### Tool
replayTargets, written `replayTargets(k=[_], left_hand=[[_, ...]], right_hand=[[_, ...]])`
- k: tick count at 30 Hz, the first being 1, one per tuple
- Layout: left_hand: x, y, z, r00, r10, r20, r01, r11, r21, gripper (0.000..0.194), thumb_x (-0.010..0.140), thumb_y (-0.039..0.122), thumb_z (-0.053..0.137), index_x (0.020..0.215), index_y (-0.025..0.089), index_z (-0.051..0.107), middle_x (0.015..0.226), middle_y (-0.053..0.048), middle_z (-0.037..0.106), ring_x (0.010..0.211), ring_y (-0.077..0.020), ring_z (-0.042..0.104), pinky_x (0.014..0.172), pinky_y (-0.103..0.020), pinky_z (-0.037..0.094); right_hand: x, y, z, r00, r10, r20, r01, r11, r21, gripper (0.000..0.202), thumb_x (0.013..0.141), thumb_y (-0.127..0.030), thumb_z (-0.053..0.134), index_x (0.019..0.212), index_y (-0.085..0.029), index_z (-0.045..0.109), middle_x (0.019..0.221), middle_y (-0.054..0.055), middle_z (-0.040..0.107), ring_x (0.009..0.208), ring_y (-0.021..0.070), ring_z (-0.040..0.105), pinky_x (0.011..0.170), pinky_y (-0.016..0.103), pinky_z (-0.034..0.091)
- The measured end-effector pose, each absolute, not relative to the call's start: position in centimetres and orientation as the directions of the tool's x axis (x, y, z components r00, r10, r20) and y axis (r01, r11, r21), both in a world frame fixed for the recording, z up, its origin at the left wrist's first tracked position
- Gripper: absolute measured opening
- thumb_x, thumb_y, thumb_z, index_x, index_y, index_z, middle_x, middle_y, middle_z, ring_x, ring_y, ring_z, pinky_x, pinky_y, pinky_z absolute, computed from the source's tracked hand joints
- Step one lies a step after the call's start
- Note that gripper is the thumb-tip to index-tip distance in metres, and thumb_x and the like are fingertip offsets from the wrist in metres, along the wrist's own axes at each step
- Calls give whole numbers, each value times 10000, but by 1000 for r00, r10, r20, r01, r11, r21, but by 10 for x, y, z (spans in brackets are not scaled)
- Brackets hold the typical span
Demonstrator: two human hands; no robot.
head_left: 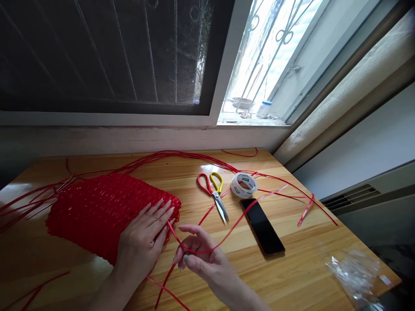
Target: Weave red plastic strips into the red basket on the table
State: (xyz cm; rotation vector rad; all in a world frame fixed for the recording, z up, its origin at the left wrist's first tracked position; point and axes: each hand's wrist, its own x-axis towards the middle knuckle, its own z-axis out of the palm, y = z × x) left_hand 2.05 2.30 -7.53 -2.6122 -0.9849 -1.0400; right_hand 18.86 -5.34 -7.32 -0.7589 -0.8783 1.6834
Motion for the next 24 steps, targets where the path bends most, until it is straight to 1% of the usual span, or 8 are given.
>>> replayTargets(k=[5, 7, 9, 12, 14, 16, 20, 24], left_hand=[[22, 24, -76, 517, 519, 681, 632, -768, 106, 338, 864, 140, 489, 1197, 175, 541, 1176, -27, 613, 1102, -185, 562, 972, -377, 414], [22, 24, -77, 509, 521, 685, 632, -767, 114, 343, 858, 139, 505, 1196, 179, 544, 1174, -20, 615, 1091, -176, 568, 973, -371, 416], [22, 24, -78, 508, 528, 681, 633, -765, 120, 350, 853, 129, 508, 1197, 182, 544, 1176, -15, 613, 1092, -170, 566, 977, -370, 416], [22, 24, -78, 500, 528, 686, 633, -763, 126, 353, 848, 134, 516, 1196, 186, 546, 1177, -13, 612, 1091, -169, 566, 979, -371, 417], [22, 24, -78, 498, 526, 690, 629, -766, 131, 354, 847, 139, 518, 1196, 187, 546, 1177, -13, 612, 1090, -169, 566, 978, -369, 419], [23, 25, -78, 500, 521, 692, 623, -771, 130, 349, 849, 136, 511, 1193, 185, 547, 1173, -15, 614, 1084, -169, 570, 974, -366, 419], [22, 26, -79, 508, 513, 691, 626, -772, 113, 345, 849, 140, 506, 1189, 178, 551, 1173, -24, 614, 1072, -176, 577, 970, -366, 416], [20, 24, -79, 506, 516, 691, 635, -765, 107, 354, 838, 130, 522, 1187, 176, 555, 1183, -28, 608, 1087, -173, 567, 984, -354, 406]], right_hand=[[193, -48, -80, -198, 963, -183, -362, -246, -899, 381, 659, -367, 772, 961, -191, 622, 837, 26, 628, 767, 121, 577, 713, 247, 454], [210, -51, -89, -90, 977, -194, -138, -205, -969, 351, 707, -405, 717, 961, -184, 617, 873, 56, 638, 798, 157, 587, 737, 294, 470], [241, -55, -100, 159, 983, -89, 229, -125, -965, 338, 781, -426, 623, 1011, -179, 606, 978, 100, 634, 864, 199, 586, 805, 359, 466], [303, -63, -119, 552, 805, 216, 646, -249, -721, 514, 769, -510, 564, 1127, -141, 561, 1101, 162, 595, 993, 279, 550, 899, 443, 422], [341, -70, -134, 665, 680, 309, 725, -486, -488, 709, 706, -564, 587, 1209, -70, 509, 1138, 216, 576, 1077, 353, 503, 954, 497, 364], [366, -77, -147, 673, 676, 299, 739, -597, -313, 878, 670, -580, 613, 1302, -3, 414, 1221, 265, 527, 1136, 386, 468, 971, 493, 347], [376, -83, -161, 640, 730, 240, 768, -615, -178, 821, 712, -565, 594, 1315, -37, 416, 1160, 203, 594, 1056, 342, 526, 922, 414, 402], [364, -74, -158, 660, 716, 227, 749, -649, -134, 802, 694, -605, 604, 1314, -124, 440, 1087, 164, 629, 1012, 355, 526, 850, 431, 435]])
